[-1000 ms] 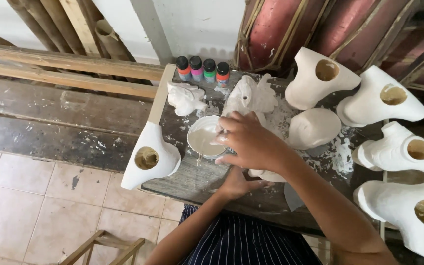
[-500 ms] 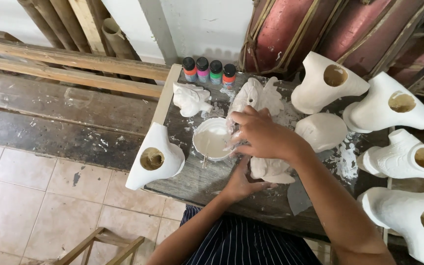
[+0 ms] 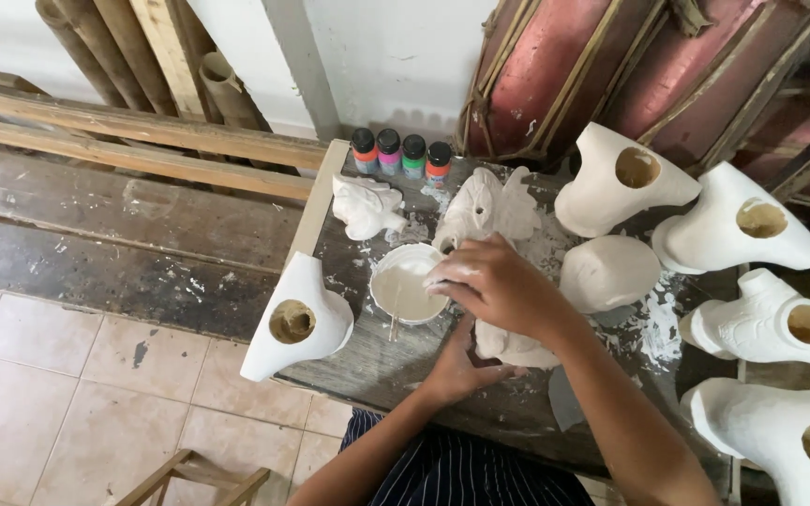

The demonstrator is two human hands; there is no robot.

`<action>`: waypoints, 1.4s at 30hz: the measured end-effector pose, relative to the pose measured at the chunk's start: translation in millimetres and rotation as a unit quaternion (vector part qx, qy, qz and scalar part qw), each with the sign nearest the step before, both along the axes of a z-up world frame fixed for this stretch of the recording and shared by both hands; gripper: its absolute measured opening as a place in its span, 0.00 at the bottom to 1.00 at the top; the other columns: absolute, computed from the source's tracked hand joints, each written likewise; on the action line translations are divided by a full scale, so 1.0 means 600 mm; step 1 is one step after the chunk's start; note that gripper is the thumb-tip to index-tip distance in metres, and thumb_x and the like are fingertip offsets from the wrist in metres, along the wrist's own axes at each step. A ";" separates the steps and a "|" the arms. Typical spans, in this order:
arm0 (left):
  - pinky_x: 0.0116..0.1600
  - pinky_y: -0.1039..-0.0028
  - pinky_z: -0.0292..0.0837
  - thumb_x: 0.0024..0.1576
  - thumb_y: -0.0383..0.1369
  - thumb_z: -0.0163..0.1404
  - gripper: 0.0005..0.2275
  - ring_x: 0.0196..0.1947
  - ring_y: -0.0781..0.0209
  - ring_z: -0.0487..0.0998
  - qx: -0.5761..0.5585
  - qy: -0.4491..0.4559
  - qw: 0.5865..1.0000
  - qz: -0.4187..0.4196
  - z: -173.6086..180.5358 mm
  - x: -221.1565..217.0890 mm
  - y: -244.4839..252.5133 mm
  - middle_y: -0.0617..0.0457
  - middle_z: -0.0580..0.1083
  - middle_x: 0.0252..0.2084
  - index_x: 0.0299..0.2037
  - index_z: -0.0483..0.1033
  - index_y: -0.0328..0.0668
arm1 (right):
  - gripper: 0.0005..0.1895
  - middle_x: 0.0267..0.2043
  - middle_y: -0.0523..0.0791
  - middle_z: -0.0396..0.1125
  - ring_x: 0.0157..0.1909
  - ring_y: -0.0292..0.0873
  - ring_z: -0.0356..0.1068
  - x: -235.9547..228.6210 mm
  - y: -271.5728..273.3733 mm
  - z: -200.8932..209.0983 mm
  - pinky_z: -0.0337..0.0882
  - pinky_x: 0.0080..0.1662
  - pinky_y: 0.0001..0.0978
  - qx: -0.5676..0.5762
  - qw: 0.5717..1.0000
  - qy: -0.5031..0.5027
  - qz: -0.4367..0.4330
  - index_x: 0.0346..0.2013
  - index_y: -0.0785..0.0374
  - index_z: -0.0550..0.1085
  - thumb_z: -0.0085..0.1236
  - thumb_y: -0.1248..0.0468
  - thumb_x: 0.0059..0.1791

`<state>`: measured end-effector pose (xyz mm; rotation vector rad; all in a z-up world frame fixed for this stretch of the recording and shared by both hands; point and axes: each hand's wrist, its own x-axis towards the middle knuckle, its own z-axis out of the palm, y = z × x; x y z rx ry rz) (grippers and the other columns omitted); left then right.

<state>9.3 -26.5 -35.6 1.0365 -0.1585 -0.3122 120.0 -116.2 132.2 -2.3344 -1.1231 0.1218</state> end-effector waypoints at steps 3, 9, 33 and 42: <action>0.65 0.59 0.73 0.44 0.24 0.68 0.45 0.68 0.48 0.61 -0.003 0.042 0.999 0.018 -0.014 0.007 -0.007 0.40 0.61 0.66 0.71 0.51 0.34 | 0.07 0.32 0.47 0.75 0.33 0.47 0.75 -0.026 -0.036 0.023 0.72 0.40 0.40 0.190 0.979 -0.017 -0.072 0.45 0.60 0.77 0.59 0.63 0.53; 0.64 0.58 0.74 0.42 0.26 0.70 0.48 0.70 0.44 0.59 0.040 0.065 0.997 0.020 -0.014 -0.005 0.004 0.41 0.58 0.70 0.73 0.50 0.41 | 0.10 0.25 0.49 0.71 0.25 0.43 0.70 -0.098 -0.143 0.013 0.74 0.34 0.31 0.376 0.882 -0.034 -0.282 0.39 0.70 0.74 0.47 0.65 0.57; 0.59 0.71 0.79 0.40 0.25 0.72 0.46 0.65 0.59 0.66 0.046 0.061 0.996 0.050 -0.078 -0.013 0.000 0.49 0.65 0.66 0.70 0.57 0.44 | 0.11 0.34 0.48 0.65 0.30 0.40 0.71 -0.174 -0.190 -0.145 0.70 0.34 0.26 0.457 0.782 -0.021 -0.423 0.40 0.67 0.66 0.39 0.65 0.63; 0.56 0.70 0.79 0.41 0.24 0.71 0.45 0.62 0.61 0.68 0.053 0.083 0.994 0.040 -0.071 -0.017 -0.001 0.50 0.68 0.64 0.70 0.59 0.45 | 0.09 0.39 0.46 0.64 0.33 0.36 0.71 -0.171 -0.188 -0.169 0.74 0.38 0.24 0.500 0.750 -0.008 -0.432 0.43 0.63 0.64 0.37 0.64 0.63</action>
